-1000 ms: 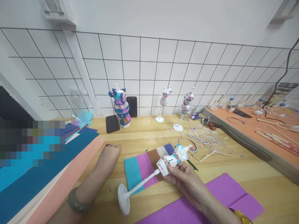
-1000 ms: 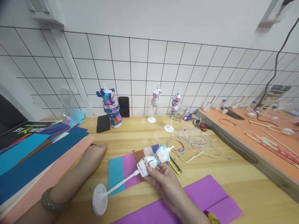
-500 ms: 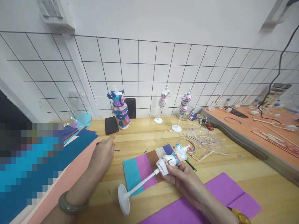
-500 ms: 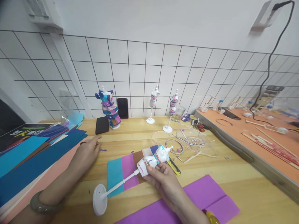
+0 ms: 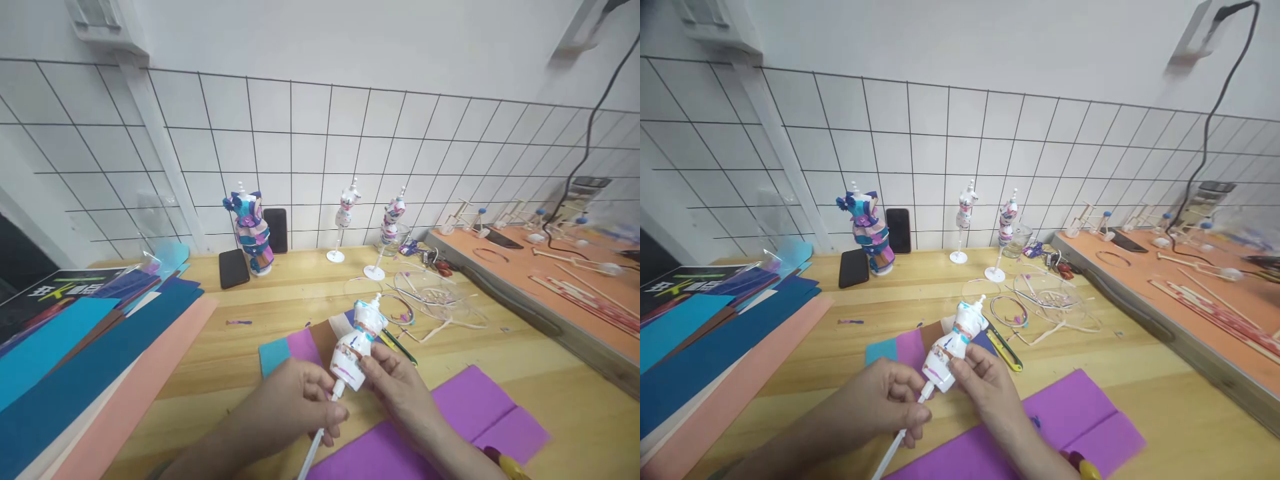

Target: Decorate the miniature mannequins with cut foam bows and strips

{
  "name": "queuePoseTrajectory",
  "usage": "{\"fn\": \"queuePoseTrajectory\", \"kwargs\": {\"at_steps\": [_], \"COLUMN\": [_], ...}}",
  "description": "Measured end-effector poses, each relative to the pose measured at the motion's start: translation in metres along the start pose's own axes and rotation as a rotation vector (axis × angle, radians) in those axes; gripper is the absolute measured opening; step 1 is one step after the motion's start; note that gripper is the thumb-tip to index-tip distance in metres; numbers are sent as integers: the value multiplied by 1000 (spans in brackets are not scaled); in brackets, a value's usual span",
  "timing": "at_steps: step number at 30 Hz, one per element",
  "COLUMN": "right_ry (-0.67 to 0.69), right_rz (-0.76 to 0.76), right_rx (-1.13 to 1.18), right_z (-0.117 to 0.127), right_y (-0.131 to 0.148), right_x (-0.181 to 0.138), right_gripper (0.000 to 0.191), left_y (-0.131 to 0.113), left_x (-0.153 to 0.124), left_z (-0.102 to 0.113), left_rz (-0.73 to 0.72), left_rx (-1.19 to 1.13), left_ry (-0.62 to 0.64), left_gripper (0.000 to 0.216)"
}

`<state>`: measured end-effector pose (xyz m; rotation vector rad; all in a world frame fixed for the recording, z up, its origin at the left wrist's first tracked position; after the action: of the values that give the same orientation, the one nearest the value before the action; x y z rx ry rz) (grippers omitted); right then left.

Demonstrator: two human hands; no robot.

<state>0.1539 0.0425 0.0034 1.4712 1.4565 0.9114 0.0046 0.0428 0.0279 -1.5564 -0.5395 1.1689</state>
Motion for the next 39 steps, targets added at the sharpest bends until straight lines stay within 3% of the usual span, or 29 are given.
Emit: {"fn": "queuePoseTrajectory", "kwargs": {"at_steps": [3,9,11,14,18,23,27,36,39], "right_ry": [-48,-313,-392,-468,-466,-310,-269,-385,-383], "right_rz": [39,175,305,564,641,687,709,807,884], "right_rx": [-55,-205,-409,-941,-1179,-1413,-1550,-1623,-1566], "right_z": [5,41,57,79,100,93,85,86,74], "right_y": [2,26,39,54,52,44,40,43,48], "right_x": [4,23,31,42,57,64,65,61,49], "right_gripper": [28,37,36,35,25,25,30,20,17], "left_y": [-3,-23,-27,-29,-28,-26,-25,-19,-15], "left_x": [4,5,3,1,3,7,8,11,14], "left_z": [5,29,35,39,37,32,34,35,33], "left_rz": [-42,-183,-203,-209,-210,-201,-171,-189,-212], "left_rx": [-33,-146,-163,-180,-199,-206,-237,-286,-297], "left_ry": [-81,-263,-316,-357,-355,-329,-339,-361,-356], "left_gripper": [23,23,21,19,19,22,20,21,21]}}
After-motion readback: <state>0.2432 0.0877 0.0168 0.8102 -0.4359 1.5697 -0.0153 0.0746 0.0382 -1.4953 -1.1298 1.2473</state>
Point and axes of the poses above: each hand's wrist, its own x-axis towards the middle knuckle, its own z-axis out of the back of the hand, y = z × x, the point moved 4 cm from there along x, towards the middle knuckle, and after that the axes turned 14 degrees about -y, right-handed, at the moved point
